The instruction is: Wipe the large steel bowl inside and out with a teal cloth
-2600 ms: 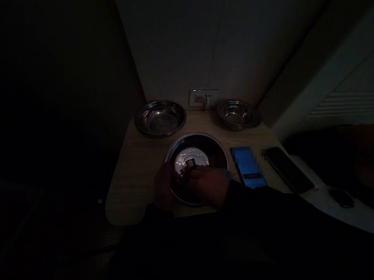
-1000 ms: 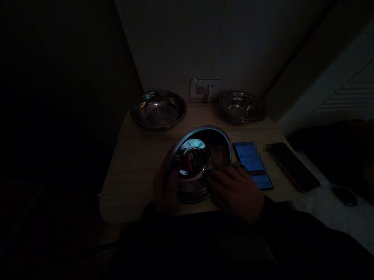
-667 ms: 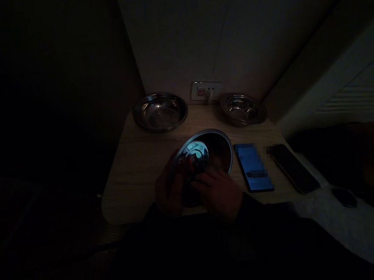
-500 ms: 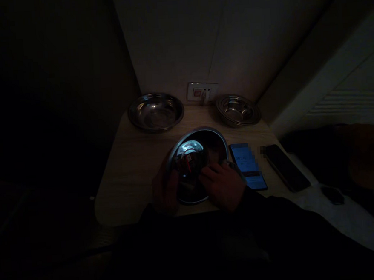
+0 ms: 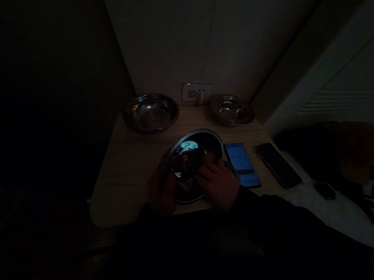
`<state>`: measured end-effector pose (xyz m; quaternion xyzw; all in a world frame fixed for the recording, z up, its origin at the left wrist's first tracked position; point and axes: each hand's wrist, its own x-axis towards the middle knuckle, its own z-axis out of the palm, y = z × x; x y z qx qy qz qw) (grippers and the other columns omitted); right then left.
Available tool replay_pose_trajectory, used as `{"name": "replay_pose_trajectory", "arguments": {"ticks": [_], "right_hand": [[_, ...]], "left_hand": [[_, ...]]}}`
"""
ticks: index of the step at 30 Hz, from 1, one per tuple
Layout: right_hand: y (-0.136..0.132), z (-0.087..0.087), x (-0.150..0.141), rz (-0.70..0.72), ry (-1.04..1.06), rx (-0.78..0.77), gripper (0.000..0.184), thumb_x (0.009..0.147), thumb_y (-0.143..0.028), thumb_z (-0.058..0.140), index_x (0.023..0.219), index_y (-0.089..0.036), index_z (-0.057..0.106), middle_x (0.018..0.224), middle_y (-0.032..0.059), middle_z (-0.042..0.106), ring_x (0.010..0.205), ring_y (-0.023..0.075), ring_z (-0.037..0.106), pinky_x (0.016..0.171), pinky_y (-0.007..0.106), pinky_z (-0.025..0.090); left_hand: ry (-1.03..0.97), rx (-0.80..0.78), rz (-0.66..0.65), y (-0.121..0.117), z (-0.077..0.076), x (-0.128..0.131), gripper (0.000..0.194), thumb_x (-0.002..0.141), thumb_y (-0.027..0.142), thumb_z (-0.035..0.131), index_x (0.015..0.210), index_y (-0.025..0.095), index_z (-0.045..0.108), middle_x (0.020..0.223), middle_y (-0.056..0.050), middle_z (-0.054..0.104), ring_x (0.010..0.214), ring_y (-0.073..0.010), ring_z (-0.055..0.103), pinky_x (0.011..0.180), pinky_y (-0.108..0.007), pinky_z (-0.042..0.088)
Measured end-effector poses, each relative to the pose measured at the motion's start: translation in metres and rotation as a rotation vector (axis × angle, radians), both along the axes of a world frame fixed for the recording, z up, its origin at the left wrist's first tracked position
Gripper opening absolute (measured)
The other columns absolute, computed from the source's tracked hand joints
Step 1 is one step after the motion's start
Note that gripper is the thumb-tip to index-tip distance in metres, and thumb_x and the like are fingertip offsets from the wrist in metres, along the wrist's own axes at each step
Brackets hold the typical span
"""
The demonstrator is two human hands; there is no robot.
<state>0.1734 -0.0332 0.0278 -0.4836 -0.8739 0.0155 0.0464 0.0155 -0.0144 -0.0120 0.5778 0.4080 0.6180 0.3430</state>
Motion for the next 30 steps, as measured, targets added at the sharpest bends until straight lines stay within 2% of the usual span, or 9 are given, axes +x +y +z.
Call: {"name": "replay_pose_trajectory", "arguments": {"ticks": [3, 5, 7, 9, 12, 18, 24, 26, 30], "right_hand": [[-0.011, -0.011, -0.027, -0.119, 0.36, -0.054, 0.028, 0.086, -0.012, 0.048, 0.108, -0.011, 0.065, 0.104, 0.0113, 0.064, 0.095, 0.0214, 0.055, 0.081, 0.033, 0.046], [-0.018, -0.014, -0.034, -0.13, 0.52, -0.058, 0.031, 0.087, -0.012, 0.046, 0.113, -0.01, 0.062, 0.109, 0.0111, 0.063, 0.099, 0.0192, 0.054, 0.086, 0.03, 0.045], [-0.019, -0.012, -0.021, -0.047, 0.458, -0.048, 0.032, 0.086, -0.015, 0.048, 0.114, -0.011, 0.062, 0.112, 0.0109, 0.063, 0.101, 0.0214, 0.053, 0.087, 0.034, 0.044], [-0.017, -0.006, 0.003, 0.046, 0.243, -0.034, 0.032, 0.082, -0.017, 0.053, 0.112, -0.014, 0.064, 0.112, 0.0107, 0.064, 0.1, 0.0257, 0.052, 0.082, 0.04, 0.043], [-0.016, -0.002, 0.028, 0.034, 0.066, -0.005, 0.028, 0.082, -0.018, 0.055, 0.107, -0.017, 0.067, 0.11, 0.0106, 0.065, 0.097, 0.0267, 0.052, 0.079, 0.042, 0.042], [-0.03, -0.016, -0.002, 0.008, 0.471, 0.021, 0.029, 0.085, -0.012, 0.047, 0.107, -0.014, 0.065, 0.111, 0.0098, 0.065, 0.1, 0.0215, 0.053, 0.085, 0.034, 0.046], [-0.024, -0.018, 0.028, 0.12, 0.254, 0.13, 0.025, 0.088, -0.017, 0.049, 0.104, -0.014, 0.068, 0.105, 0.0109, 0.068, 0.091, 0.0248, 0.054, 0.075, 0.04, 0.046], [-0.025, -0.017, 0.019, 0.092, 0.325, 0.107, 0.026, 0.088, -0.014, 0.048, 0.104, -0.013, 0.067, 0.104, 0.0113, 0.068, 0.092, 0.0237, 0.054, 0.078, 0.038, 0.048], [-0.032, -0.018, -0.012, 0.003, 0.583, 0.078, 0.031, 0.087, -0.011, 0.045, 0.111, -0.012, 0.064, 0.112, 0.012, 0.064, 0.102, 0.022, 0.052, 0.087, 0.035, 0.047]], "left_hand": [[-0.026, -0.051, 0.042, -0.002, -0.006, 0.002, 0.049, 0.089, 0.046, 0.045, 0.129, 0.02, 0.056, 0.119, -0.008, 0.067, 0.108, -0.0254, 0.063, 0.091, -0.037, 0.052], [-0.011, -0.074, 0.049, -0.003, -0.007, 0.001, 0.051, 0.088, 0.048, 0.044, 0.129, 0.019, 0.056, 0.12, -0.009, 0.066, 0.107, -0.0255, 0.064, 0.09, -0.037, 0.053], [0.011, -0.055, 0.04, -0.003, -0.005, 0.0, 0.05, 0.089, 0.047, 0.044, 0.128, 0.019, 0.056, 0.121, -0.008, 0.066, 0.108, -0.0248, 0.063, 0.091, -0.035, 0.052], [0.032, -0.012, 0.032, -0.003, -0.001, 0.0, 0.047, 0.09, 0.044, 0.044, 0.129, 0.02, 0.056, 0.121, -0.007, 0.066, 0.111, -0.0239, 0.062, 0.094, -0.034, 0.05], [0.053, 0.031, 0.008, -0.002, 0.004, 0.002, 0.048, 0.09, 0.042, 0.045, 0.131, 0.02, 0.054, 0.122, -0.007, 0.065, 0.113, -0.0244, 0.06, 0.096, -0.035, 0.049], [-0.006, -0.035, -0.011, -0.003, 0.0, 0.001, 0.048, 0.09, 0.045, 0.044, 0.131, 0.021, 0.053, 0.125, -0.006, 0.064, 0.112, -0.0254, 0.061, 0.096, -0.036, 0.049], [-0.007, -0.015, 0.043, -0.001, 0.002, 0.005, 0.047, 0.089, 0.047, 0.047, 0.128, 0.023, 0.057, 0.125, -0.005, 0.064, 0.116, -0.0242, 0.058, 0.099, -0.037, 0.047], [-0.011, -0.028, 0.047, 0.0, 0.003, 0.004, 0.046, 0.089, 0.048, 0.047, 0.126, 0.023, 0.058, 0.125, -0.004, 0.064, 0.116, -0.0238, 0.059, 0.099, -0.036, 0.047], [0.022, -0.101, 0.033, -0.002, 0.004, -0.001, 0.043, 0.092, 0.043, 0.045, 0.125, 0.021, 0.058, 0.109, -0.003, 0.071, 0.1, -0.0215, 0.067, 0.086, -0.031, 0.054]]}}
